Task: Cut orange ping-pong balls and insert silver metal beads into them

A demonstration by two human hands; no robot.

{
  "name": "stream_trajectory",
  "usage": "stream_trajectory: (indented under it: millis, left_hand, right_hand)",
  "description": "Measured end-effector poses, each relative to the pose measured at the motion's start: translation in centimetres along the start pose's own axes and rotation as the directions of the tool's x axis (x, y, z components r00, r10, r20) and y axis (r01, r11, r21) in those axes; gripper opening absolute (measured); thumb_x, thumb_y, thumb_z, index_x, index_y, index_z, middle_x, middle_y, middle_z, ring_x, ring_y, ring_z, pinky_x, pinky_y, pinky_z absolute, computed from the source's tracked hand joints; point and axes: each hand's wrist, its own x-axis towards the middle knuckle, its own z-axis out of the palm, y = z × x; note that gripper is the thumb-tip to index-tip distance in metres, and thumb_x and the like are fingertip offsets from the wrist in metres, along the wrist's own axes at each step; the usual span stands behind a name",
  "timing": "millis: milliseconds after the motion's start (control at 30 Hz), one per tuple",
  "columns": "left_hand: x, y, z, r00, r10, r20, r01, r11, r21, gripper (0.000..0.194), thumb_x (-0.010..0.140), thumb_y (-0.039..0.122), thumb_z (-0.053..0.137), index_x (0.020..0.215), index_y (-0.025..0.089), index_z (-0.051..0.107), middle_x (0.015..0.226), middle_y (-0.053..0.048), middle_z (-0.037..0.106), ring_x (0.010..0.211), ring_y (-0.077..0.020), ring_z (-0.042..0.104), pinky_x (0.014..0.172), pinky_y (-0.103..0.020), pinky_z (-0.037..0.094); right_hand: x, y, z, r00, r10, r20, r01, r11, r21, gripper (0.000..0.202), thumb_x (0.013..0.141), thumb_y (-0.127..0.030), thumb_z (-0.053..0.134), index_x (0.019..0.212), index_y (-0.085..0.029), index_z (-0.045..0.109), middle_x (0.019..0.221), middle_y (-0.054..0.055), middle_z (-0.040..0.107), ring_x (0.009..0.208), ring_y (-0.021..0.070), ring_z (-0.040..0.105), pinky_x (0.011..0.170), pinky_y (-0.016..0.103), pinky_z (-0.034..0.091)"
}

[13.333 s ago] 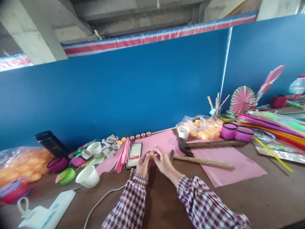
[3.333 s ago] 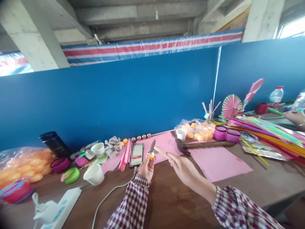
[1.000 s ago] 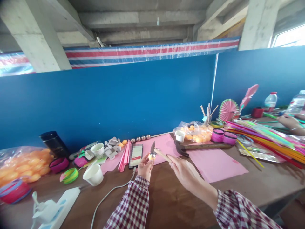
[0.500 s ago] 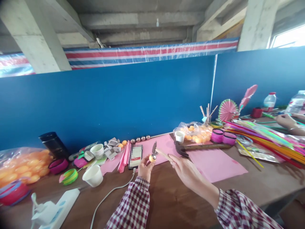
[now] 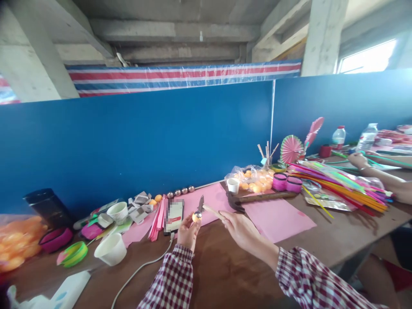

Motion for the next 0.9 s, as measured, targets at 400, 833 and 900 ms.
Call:
stream_trajectory:
  millis: [400, 833, 900]
  left_hand:
    - [0.2, 0.1, -0.2, 0.998, -0.053, -0.026, 0.050, 0.995, -0.085, 0.037, 0.062, 0.004, 0.067, 0.095, 0.016, 0.055, 0.086, -0.005, 0.064, 0.073, -0.0103, 0.063, 0.069, -0.022, 0.051]
    - [0.5, -0.2, -0.4, 0.999, -0.048, -0.012, 0.047, 0.996, -0.076, 0.037, 0.060, 0.007, 0.069, 0.094, 0.015, 0.055, 0.085, -0.005, 0.064, 0.073, -0.0116, 0.063, 0.066, -0.021, 0.052]
    - [0.5, -0.3, -0.4, 0.999, -0.047, -0.013, 0.046, 0.996, -0.079, 0.037, 0.060, 0.007, 0.069, 0.093, 0.015, 0.056, 0.085, -0.005, 0.064, 0.073, -0.0118, 0.063, 0.066, -0.021, 0.052]
  right_hand:
    - [2.5, 6.5, -2.1, 0.966, 0.244, -0.089, -0.258, 0.869, -0.422, 0.039, 0.082, -0.024, 0.034, 0.119, -0.028, 0.048, 0.106, 0.007, 0.060, 0.090, 0.0194, 0.058, 0.070, 0.026, 0.040]
    - [4.6, 8.1, -1.3, 0.992, 0.124, -0.017, -0.115, 0.847, -0.518, 0.031, 0.082, -0.022, 0.038, 0.107, -0.025, 0.056, 0.093, 0.006, 0.060, 0.083, 0.0173, 0.054, 0.071, 0.027, 0.034]
    - [5.1, 7.7, -1.2, 0.991, 0.136, 0.004, -0.114, 0.844, -0.523, 0.027, 0.083, -0.023, 0.036, 0.097, -0.024, 0.060, 0.086, 0.005, 0.060, 0.079, 0.0162, 0.053, 0.067, 0.025, 0.032]
